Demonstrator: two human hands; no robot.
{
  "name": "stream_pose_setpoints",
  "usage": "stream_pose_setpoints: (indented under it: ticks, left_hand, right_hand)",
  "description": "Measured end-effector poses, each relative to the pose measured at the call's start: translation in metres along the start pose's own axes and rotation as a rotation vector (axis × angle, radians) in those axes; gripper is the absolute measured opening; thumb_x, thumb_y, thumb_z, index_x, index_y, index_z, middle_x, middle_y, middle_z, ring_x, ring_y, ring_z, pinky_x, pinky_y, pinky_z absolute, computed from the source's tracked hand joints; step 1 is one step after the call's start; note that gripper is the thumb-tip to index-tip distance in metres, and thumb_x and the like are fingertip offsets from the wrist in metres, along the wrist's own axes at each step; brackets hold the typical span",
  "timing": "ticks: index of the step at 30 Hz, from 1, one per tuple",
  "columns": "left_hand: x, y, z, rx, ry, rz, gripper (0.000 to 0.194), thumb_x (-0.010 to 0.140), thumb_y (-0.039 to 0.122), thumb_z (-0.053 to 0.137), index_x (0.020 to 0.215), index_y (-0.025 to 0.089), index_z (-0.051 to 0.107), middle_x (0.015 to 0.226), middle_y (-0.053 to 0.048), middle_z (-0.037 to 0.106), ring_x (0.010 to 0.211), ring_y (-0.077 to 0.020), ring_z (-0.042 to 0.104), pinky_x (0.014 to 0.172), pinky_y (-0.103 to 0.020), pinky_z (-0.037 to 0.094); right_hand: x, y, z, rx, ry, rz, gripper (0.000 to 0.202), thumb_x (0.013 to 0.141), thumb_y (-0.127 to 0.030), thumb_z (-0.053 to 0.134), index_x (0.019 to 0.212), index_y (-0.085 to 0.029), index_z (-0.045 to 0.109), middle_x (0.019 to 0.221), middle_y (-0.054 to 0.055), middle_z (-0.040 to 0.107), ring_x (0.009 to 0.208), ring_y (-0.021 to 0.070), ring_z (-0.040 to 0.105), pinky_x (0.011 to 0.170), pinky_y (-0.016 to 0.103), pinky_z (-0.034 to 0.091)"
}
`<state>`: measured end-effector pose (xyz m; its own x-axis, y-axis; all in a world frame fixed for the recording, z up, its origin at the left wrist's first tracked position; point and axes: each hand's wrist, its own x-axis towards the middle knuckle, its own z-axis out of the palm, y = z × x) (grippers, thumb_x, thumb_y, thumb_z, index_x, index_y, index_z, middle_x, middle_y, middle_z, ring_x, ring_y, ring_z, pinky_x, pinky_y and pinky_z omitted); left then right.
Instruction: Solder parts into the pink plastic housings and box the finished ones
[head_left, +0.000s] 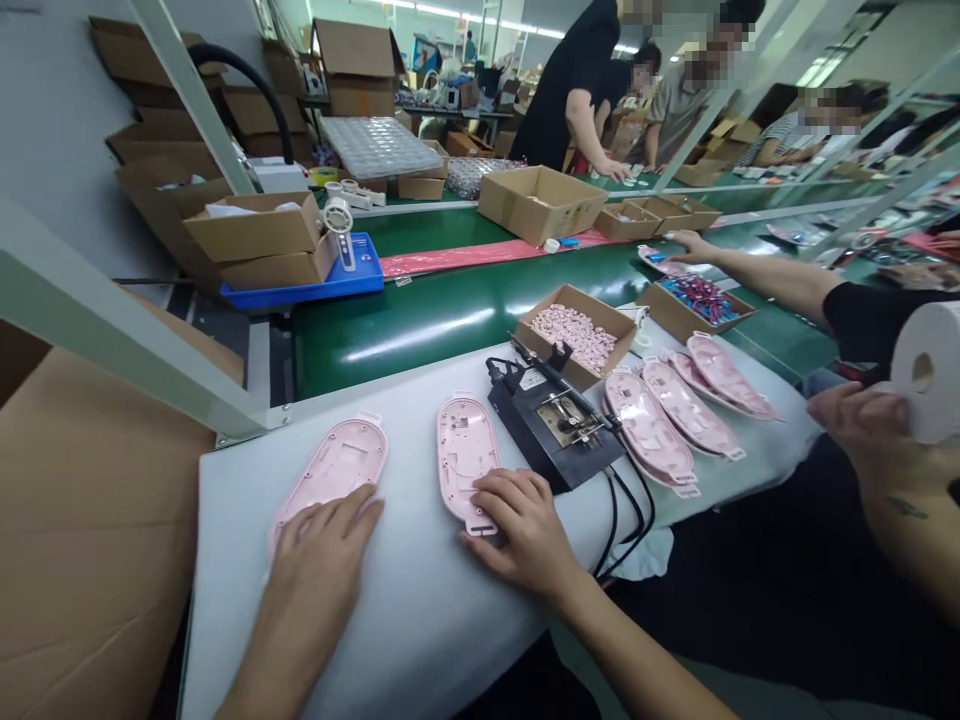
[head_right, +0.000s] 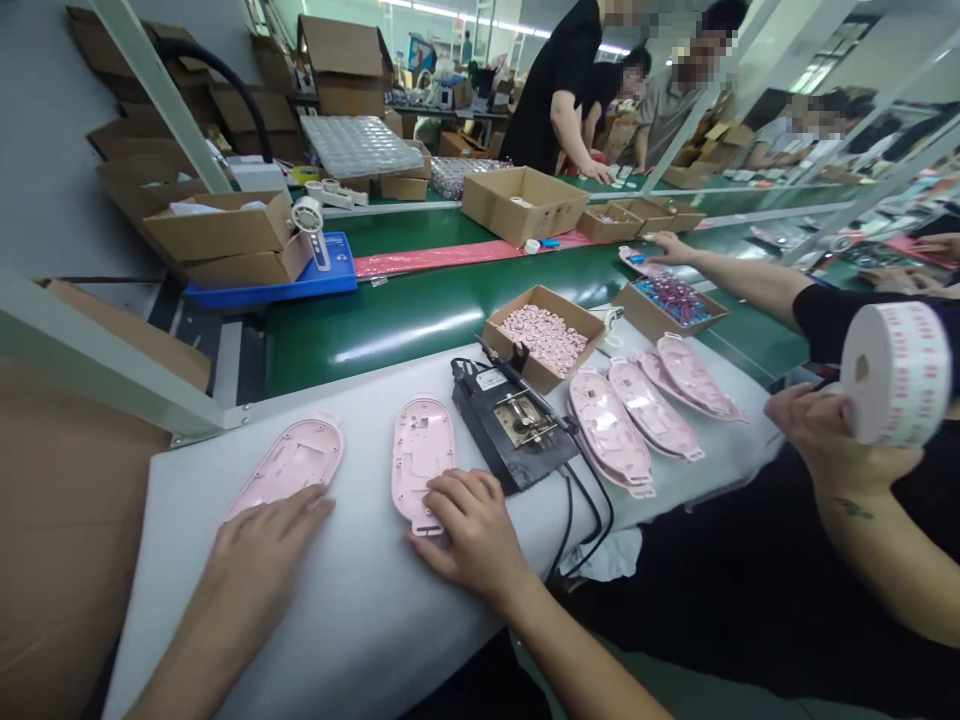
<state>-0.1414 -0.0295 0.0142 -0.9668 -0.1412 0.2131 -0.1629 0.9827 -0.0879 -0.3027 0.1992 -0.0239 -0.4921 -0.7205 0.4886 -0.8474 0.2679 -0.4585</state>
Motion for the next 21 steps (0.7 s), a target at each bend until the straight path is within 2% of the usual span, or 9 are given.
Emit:
stream_pose_setpoints:
  ticks: [2, 3, 5, 6, 8, 11, 14, 18, 21]
  left_hand:
    - [-0.007, -0.021, -0.002, -0.047, -0.001, 0.045, 0.060, 0.083, -0.007, 0.031, 0.116, 0.026, 0.068, 0.120, 0.002, 0.069, 0.109, -0.0180, 0.062, 0.099, -0.045, 0.036]
    - [-0.012, -0.030, -0.002, -0.064, 0.020, 0.038, 0.056, 0.085, -0.004, 0.033, 0.116, 0.026, 0.068, 0.114, 0.001, 0.071, 0.107, -0.0173, 0.062, 0.100, -0.045, 0.037]
    - [-0.020, -0.040, 0.002, -0.063, 0.074, -0.019, 0.038, 0.094, 0.013, 0.041, 0.120, 0.025, 0.066, 0.106, -0.001, 0.071, 0.100, -0.0195, 0.063, 0.094, -0.046, 0.041]
    - [-0.022, -0.038, 0.005, -0.051, 0.096, -0.053, 0.033, 0.097, 0.026, 0.045, 0.121, 0.025, 0.067, 0.108, -0.003, 0.071, 0.099, -0.0223, 0.062, 0.089, -0.046, 0.042]
    - [-0.021, -0.021, 0.015, -0.027, 0.116, -0.111, 0.036, 0.097, 0.042, 0.049, 0.122, 0.027, 0.069, 0.119, -0.007, 0.067, 0.105, -0.0295, 0.058, 0.083, -0.048, 0.045]
    - [-0.005, 0.019, 0.025, -0.070, 0.143, -0.111, 0.040, 0.097, 0.043, 0.049, 0.120, 0.021, 0.072, 0.129, -0.011, 0.062, 0.122, -0.0374, 0.046, 0.090, -0.052, 0.047]
    - [0.015, 0.051, 0.025, -0.158, 0.138, -0.035, 0.043, 0.097, 0.043, 0.051, 0.122, 0.014, 0.071, 0.129, -0.013, 0.060, 0.128, -0.0373, 0.042, 0.100, -0.052, 0.047]
    - [0.029, 0.068, 0.027, -0.166, 0.188, -0.008, 0.047, 0.094, 0.048, 0.057, 0.124, 0.015, 0.070, 0.129, -0.013, 0.060, 0.126, -0.0384, 0.044, 0.095, -0.051, 0.051]
    - [0.032, 0.067, 0.046, -0.119, 0.366, 0.053, 0.048, 0.092, 0.047, 0.057, 0.118, 0.009, 0.072, 0.123, -0.018, 0.061, 0.120, -0.0409, 0.050, 0.088, -0.053, 0.052]
  right_hand:
    - [0.000, -0.001, 0.001, -0.008, 0.057, 0.027, 0.019, 0.092, -0.033, 0.063, 0.107, -0.020, 0.060, 0.115, 0.005, 0.067, 0.115, 0.0236, 0.057, 0.102, 0.042, 0.032]
    - [0.000, -0.001, 0.001, -0.008, 0.075, 0.043, 0.018, 0.092, -0.030, 0.061, 0.107, -0.019, 0.060, 0.115, 0.006, 0.067, 0.115, 0.0238, 0.057, 0.102, 0.042, 0.033]
    - [0.001, -0.002, 0.002, -0.014, 0.076, 0.072, 0.023, 0.091, -0.030, 0.060, 0.111, -0.019, 0.059, 0.116, 0.007, 0.066, 0.116, 0.0248, 0.055, 0.102, 0.043, 0.033]
    - [0.002, -0.003, 0.002, -0.022, 0.062, 0.086, 0.025, 0.091, -0.032, 0.060, 0.113, -0.019, 0.059, 0.117, 0.007, 0.065, 0.117, 0.0252, 0.055, 0.103, 0.043, 0.033]
    - [0.004, -0.004, 0.002, -0.046, 0.021, 0.111, 0.028, 0.094, -0.033, 0.058, 0.118, -0.020, 0.058, 0.121, 0.007, 0.065, 0.121, 0.0251, 0.052, 0.106, 0.043, 0.031]
    - [0.006, -0.005, 0.003, -0.073, -0.053, 0.133, 0.028, 0.097, -0.033, 0.056, 0.123, -0.024, 0.057, 0.132, 0.002, 0.061, 0.130, 0.0234, 0.047, 0.112, 0.042, 0.026]
    - [0.006, -0.005, 0.006, -0.098, -0.111, 0.162, 0.037, 0.096, -0.040, 0.059, 0.130, -0.027, 0.054, 0.142, 0.000, 0.055, 0.138, 0.0234, 0.042, 0.116, 0.044, 0.022]
    - [0.005, -0.006, 0.009, -0.152, -0.101, 0.236, 0.036, 0.097, -0.039, 0.057, 0.132, -0.028, 0.054, 0.145, 0.000, 0.054, 0.140, 0.0247, 0.040, 0.118, 0.047, 0.020]
    - [0.006, -0.005, 0.009, -0.153, -0.098, 0.268, 0.037, 0.097, -0.043, 0.057, 0.131, -0.029, 0.054, 0.145, -0.001, 0.053, 0.139, 0.0258, 0.041, 0.119, 0.048, 0.020]
